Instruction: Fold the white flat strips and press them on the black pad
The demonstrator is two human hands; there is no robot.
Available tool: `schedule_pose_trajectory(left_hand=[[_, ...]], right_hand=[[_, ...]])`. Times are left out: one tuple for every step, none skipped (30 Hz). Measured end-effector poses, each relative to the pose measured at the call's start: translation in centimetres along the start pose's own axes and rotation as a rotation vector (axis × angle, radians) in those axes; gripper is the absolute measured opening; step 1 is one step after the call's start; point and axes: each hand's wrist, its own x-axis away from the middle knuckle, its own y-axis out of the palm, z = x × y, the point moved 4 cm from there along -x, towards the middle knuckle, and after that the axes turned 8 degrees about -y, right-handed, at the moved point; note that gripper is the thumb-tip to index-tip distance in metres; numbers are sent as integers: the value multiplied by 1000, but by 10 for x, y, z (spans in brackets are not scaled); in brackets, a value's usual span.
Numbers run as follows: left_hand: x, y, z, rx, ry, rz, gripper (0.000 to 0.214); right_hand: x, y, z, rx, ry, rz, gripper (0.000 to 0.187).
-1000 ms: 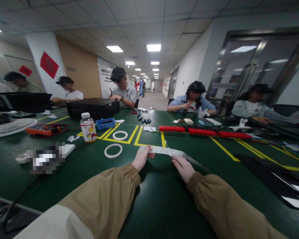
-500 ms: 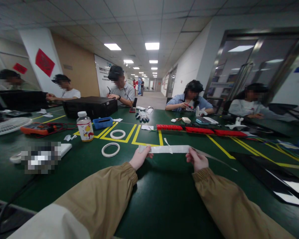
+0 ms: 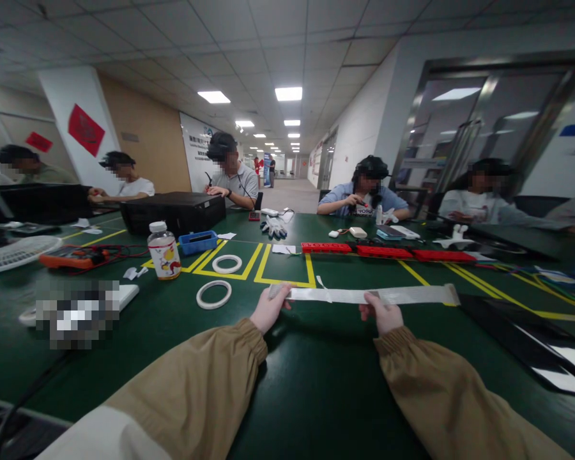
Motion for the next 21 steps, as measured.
schedule_pose_trajectory(left_hand=[[0,0,0,11,-1,-2,37],[0,0,0,23,-6,-2,37],[-1,-1,-1,34,-12,2,36],[-1,-1,-2,43,-21,8,35],[-2,-2,-3,52,-28,14,33],[-2,-2,-4,62,-34,20,31],[-3,-2,-5,74,-41,26,30],[-3,-3,-5,86,-47,31,29],[-3,-3,-6,97,-52,34,28],[-3,-3,-6,109,-56,38,29],[-3,-3,-6,126,-61,39,30],[-3,-3,-6,152,-70,31,32],[-3,-2,-5,182,-83,15,36],[-3,-2,-4,214,-98,-8,41],[-3,-1,-3,245,-110,-32,48],[-2,0,-2,268,-115,-51,54],[-2,0,-1,280,-109,-59,60],[-1,-1,1,282,-94,-54,64],[0,-2,3,280,-75,-42,67],[1,-3,4,280,-62,-33,69],[2,-4,5,280,-58,-31,70]], right_hand=[[1,0,-1,4,-4,-3,31],[2,0,-2,5,-4,-9,30],[3,1,-3,6,-4,-16,30],[3,1,-3,10,-6,-23,31],[4,1,-4,13,-10,-29,31],[4,2,-5,18,-14,-36,32],[4,3,-6,23,-18,-42,33],[4,3,-6,30,-23,-48,34],[4,3,-7,39,-28,-54,36],[5,4,-8,50,-34,-59,38],[5,4,-9,64,-41,-64,41],[5,4,-10,79,-47,-67,42],[5,4,-11,97,-54,-70,44],[5,3,-11,117,-59,-71,45],[5,3,-11,138,-62,-72,45],[6,2,-11,159,-62,-71,46],[6,2,-11,180,-60,-69,45],[6,1,-11,201,-58,-66,45],[6,-1,-11,221,-56,-62,44],[6,-2,-10,242,-55,-60,44],[6,-4,-10,264,-56,-57,45]])
